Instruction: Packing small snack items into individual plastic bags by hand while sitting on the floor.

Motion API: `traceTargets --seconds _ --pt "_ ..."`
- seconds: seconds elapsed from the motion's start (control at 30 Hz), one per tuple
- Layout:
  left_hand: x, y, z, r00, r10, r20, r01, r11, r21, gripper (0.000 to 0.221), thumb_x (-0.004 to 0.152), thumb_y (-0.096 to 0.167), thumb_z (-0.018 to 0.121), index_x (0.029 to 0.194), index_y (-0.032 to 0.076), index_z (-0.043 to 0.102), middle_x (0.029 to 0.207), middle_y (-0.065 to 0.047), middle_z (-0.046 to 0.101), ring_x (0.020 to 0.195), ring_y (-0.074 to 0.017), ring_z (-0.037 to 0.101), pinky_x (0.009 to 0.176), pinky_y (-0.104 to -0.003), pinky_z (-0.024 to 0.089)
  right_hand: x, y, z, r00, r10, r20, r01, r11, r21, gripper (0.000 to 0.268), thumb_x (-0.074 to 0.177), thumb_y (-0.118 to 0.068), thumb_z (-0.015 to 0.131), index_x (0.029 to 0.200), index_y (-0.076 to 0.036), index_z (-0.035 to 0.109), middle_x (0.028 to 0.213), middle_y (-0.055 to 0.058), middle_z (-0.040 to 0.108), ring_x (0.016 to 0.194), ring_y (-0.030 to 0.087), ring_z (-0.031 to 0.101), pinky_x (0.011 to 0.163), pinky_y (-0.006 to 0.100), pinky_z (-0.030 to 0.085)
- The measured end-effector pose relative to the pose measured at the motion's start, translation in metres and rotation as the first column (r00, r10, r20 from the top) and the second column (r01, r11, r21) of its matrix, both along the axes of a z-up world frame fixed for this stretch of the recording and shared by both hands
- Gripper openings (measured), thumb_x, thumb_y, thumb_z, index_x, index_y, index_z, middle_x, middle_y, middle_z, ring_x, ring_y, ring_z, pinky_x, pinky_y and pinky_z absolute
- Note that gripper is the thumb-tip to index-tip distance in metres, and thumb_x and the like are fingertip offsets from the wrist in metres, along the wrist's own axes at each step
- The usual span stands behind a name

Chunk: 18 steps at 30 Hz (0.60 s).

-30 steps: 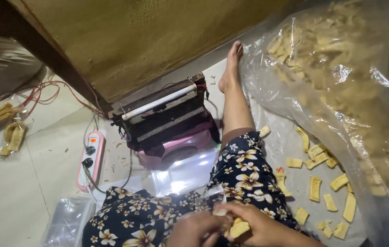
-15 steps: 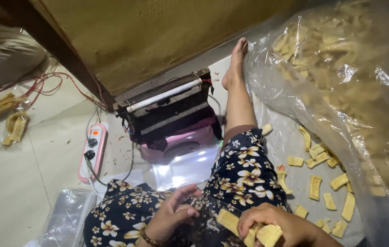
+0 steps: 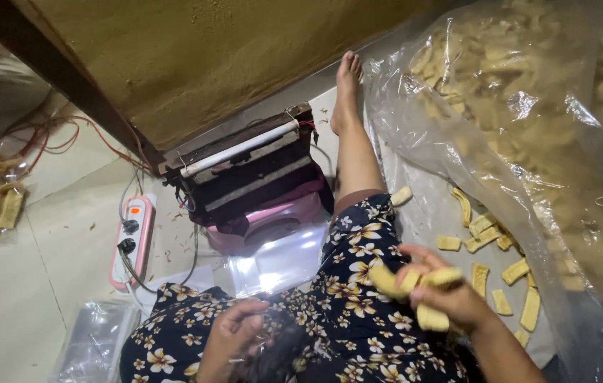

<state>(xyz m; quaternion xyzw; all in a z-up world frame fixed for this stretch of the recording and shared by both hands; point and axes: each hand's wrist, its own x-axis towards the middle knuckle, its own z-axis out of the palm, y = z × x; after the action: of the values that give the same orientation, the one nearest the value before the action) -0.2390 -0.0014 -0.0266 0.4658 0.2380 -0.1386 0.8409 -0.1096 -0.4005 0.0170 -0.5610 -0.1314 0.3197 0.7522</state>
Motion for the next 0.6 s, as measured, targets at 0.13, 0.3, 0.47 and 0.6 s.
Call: traceTargets --seconds 0.13,0.3,0.47,0.6 --pt "0.007 -0.012 0.018 0.992 0.124 0.032 -0.128 0.96 0.25 0.024 0.088 0.0 0.063 0.107 -0.008 0.074 0.073 -0.017 0.068 0.058 -0.023 0.063 0.057 -0.035 0.053 0.01 -0.017 -0.013 0.908 -0.409 -0.091 0.41 0.912 -0.017 0.054 0.082 0.01 0.062 0.135 0.003 0.055 0.105 0.022 0.069 0.075 0.024 0.066 0.068 0.034 0.061" --pt "0.01 -0.036 0.034 0.948 -0.103 0.3 -0.087 0.825 0.559 0.008 0.076 0.002 0.07 0.082 0.0 0.075 0.122 -0.012 0.065 0.079 -0.0208 0.07 0.055 -0.03 0.065 -0.025 0.029 0.012 0.998 -0.051 -0.048 0.067 0.887 0.457 0.027 0.092 0.003 0.062 0.116 0.015 0.057 0.108 0.025 0.062 0.075 0.018 0.061 0.061 0.023 0.054" --pt "0.001 -0.063 0.025 0.82 -0.277 0.501 0.019 0.887 0.461 0.022 0.078 -0.008 0.043 0.091 0.003 0.057 0.091 -0.016 0.076 0.048 -0.0123 0.058 0.041 -0.023 0.05 -0.063 0.076 0.01 0.947 0.21 -0.241 -0.022 0.795 0.606 0.027 0.089 0.0 0.067 0.111 0.002 0.051 0.105 0.024 0.065 0.068 0.015 0.059 0.057 0.023 0.05" --pt "0.002 -0.063 0.032 0.843 -0.37 0.39 -0.001 0.724 0.69 0.011 0.08 0.002 0.062 0.089 0.008 0.063 0.076 -0.005 0.074 0.056 -0.0111 0.063 0.051 -0.023 0.051 -0.076 0.094 0.004 0.888 0.261 -0.379 0.049 0.765 0.642 0.032 0.089 -0.001 0.067 0.114 -0.001 0.047 0.109 0.023 0.063 0.07 0.015 0.063 0.069 0.029 0.06"
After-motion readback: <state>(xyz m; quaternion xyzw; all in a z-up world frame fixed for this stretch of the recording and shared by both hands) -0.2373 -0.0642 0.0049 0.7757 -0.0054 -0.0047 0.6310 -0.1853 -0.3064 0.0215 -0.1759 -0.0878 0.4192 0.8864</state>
